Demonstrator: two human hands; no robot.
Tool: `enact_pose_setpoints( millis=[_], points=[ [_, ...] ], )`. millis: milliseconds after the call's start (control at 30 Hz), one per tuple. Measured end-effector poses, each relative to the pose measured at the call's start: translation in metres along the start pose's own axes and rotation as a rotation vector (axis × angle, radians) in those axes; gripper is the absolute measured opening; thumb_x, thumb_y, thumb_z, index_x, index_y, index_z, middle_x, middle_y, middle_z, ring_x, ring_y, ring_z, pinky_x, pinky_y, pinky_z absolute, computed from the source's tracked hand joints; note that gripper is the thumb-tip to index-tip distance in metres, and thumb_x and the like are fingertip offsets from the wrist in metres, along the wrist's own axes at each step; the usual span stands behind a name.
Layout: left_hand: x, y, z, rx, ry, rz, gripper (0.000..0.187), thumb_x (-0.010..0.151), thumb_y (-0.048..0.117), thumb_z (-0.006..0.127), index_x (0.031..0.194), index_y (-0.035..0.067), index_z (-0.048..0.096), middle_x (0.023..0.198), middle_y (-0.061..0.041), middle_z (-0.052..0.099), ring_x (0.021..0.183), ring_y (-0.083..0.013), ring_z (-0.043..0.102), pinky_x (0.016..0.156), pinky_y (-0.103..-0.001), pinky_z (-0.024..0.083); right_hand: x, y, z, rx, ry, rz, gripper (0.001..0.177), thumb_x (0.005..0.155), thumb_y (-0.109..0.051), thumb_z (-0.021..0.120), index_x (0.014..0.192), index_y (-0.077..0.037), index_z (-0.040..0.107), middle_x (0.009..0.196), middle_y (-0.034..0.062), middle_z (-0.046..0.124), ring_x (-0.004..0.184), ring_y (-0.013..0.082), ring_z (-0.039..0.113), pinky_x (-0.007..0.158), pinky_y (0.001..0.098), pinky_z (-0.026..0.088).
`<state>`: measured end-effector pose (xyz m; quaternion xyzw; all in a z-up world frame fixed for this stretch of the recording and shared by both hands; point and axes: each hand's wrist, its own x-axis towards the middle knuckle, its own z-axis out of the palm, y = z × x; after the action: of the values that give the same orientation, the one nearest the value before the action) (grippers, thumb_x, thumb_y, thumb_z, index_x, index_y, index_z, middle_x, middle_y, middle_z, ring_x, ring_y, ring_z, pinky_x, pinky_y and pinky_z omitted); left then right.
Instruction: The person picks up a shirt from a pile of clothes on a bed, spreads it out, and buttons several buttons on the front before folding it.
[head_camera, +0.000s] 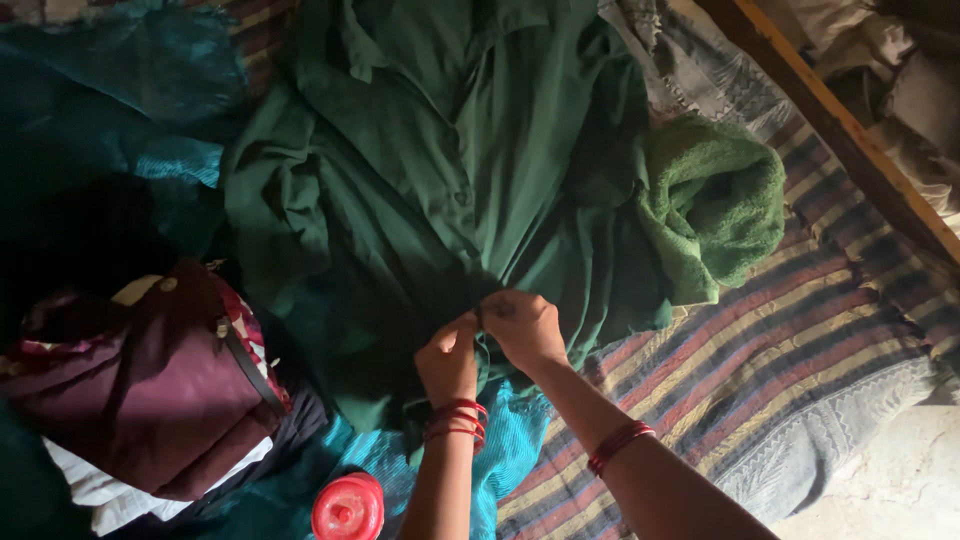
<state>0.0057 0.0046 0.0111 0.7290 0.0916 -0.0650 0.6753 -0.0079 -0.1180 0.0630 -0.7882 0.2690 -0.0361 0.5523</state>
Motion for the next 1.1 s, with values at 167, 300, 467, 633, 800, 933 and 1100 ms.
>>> enact_pose_setpoints(
  millis=[167,300,467,633,800,933,1100],
  points=[
    [0.005,0.008,0.000,0.087,0.026,-0.008,0.024,0.088,0.020,0.072,0.097,-0.001,0.080,0.087,-0.012,0.081,0.085,-0.0171,0.077,0.081,-0.029,0.058,0.000,-0.004,-0.008,-0.024,-0.078,0.034,0.024,0.080,-0.022,0.072,0.098,-0.011,0.081,0.081,0.0053,0.081,0.079,0.0129,0.079,0.076,0.0289,0.060],
    [0.007,0.006,0.001,0.031,-0.006,-0.007,0.019,0.082,0.013,0.073,0.094,0.000,0.080,0.086,-0.009,0.081,0.082,-0.0137,0.076,0.077,-0.027,0.058,0.002,-0.006,-0.011,-0.033,-0.112,0.073,0.027,0.079,-0.024,0.070,0.100,-0.012,0.082,0.080,0.0039,0.081,0.080,0.0120,0.079,0.077,0.0282,0.060],
    [0.006,-0.003,0.004,0.120,0.015,0.060,0.017,0.081,0.007,0.069,0.091,0.002,0.081,0.076,-0.009,0.079,0.073,-0.0118,0.072,0.069,-0.026,0.056,0.003,-0.004,-0.009,-0.124,-0.047,0.055,0.029,0.080,-0.029,0.077,0.102,-0.010,0.080,0.085,0.0055,0.080,0.080,0.0128,0.077,0.075,0.0280,0.060],
    [0.004,-0.011,0.004,0.005,-0.009,0.019,0.013,0.082,0.010,0.077,0.091,0.001,0.081,0.079,-0.009,0.077,0.074,-0.0118,0.069,0.071,-0.028,0.055,0.007,0.010,-0.002,0.159,-0.062,0.198,0.029,0.080,-0.016,0.073,0.107,-0.007,0.076,0.088,0.0075,0.082,0.071,0.0176,0.077,0.068,0.0320,0.061],
    [0.016,-0.028,0.000,0.041,-0.063,0.072,0.014,0.087,0.013,0.075,0.094,0.002,0.079,0.084,-0.008,0.079,0.080,-0.0119,0.072,0.075,-0.028,0.056,0.005,0.020,0.002,0.088,0.023,-0.005,0.031,0.077,-0.014,0.078,0.107,-0.007,0.075,0.091,0.0056,0.080,0.081,0.0091,0.076,0.072,0.0266,0.059],
    [0.026,-0.039,0.003,0.032,-0.035,0.008,0.015,0.086,0.015,0.077,0.095,0.003,0.079,0.086,-0.010,0.079,0.081,-0.0143,0.073,0.077,-0.030,0.057,0.003,0.015,0.001,0.061,-0.015,0.039,0.030,0.078,-0.017,0.078,0.106,-0.007,0.074,0.087,0.0063,0.080,0.078,0.0117,0.074,0.072,0.0283,0.058],
    [0.036,-0.046,0.002,0.144,-0.015,-0.068,0.018,0.084,0.016,0.079,0.098,0.004,0.079,0.090,-0.010,0.080,0.085,-0.0159,0.075,0.079,-0.030,0.057,-0.006,0.006,-0.010,-0.040,-0.058,-0.022,0.036,0.078,-0.026,0.082,0.107,-0.006,0.072,0.087,0.0065,0.080,0.080,0.0124,0.077,0.074,0.0289,0.060]
  ],
)
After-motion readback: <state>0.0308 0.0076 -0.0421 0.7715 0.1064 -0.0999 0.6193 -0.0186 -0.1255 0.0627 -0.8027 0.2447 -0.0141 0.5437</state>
